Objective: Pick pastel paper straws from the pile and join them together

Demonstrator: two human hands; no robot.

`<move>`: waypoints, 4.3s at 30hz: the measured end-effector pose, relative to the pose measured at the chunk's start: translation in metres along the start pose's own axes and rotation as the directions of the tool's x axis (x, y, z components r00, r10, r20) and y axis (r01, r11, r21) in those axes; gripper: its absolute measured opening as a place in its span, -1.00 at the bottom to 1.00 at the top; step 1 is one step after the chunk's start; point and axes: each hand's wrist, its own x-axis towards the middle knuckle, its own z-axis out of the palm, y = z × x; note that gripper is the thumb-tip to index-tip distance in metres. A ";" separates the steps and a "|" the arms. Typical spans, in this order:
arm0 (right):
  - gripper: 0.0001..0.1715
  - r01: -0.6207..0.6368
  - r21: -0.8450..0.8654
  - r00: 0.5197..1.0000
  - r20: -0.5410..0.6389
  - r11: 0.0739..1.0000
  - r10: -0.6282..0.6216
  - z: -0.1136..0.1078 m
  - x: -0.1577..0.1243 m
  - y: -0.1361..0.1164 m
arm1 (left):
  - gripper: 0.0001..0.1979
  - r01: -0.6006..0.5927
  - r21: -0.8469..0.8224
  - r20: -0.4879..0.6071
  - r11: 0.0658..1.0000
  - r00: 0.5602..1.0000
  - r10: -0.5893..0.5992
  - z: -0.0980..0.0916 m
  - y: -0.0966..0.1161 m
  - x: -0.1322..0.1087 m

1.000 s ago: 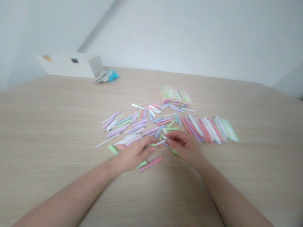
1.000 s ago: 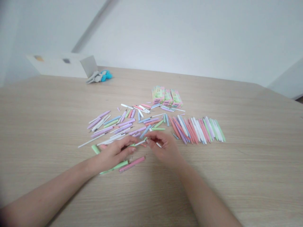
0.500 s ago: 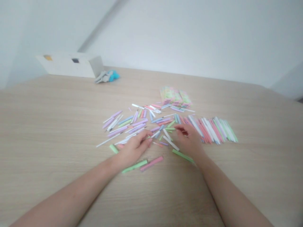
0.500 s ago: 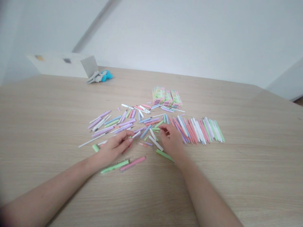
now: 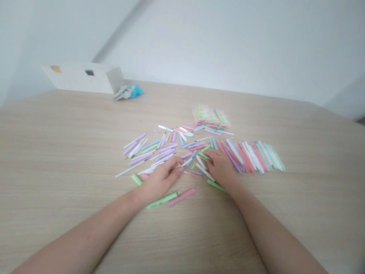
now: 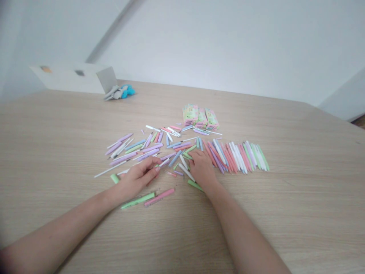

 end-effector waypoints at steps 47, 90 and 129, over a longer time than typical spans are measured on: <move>-0.88 -0.141 0.975 0.973 0.104 0.172 0.206 -0.046 -0.015 -0.031 | -0.80 -0.136 -0.021 0.041 0.990 0.990 0.137 -0.003 0.004 -0.004; -0.81 -0.299 0.816 0.946 0.320 0.495 0.046 -0.043 -0.021 -0.050 | -0.78 -0.164 0.127 0.147 0.978 0.978 0.145 -0.001 0.007 -0.006; -0.52 -0.298 0.606 0.917 0.396 0.738 0.045 -0.037 -0.025 -0.053 | -0.72 -0.256 0.433 0.147 0.864 0.966 0.213 0.002 0.002 -0.010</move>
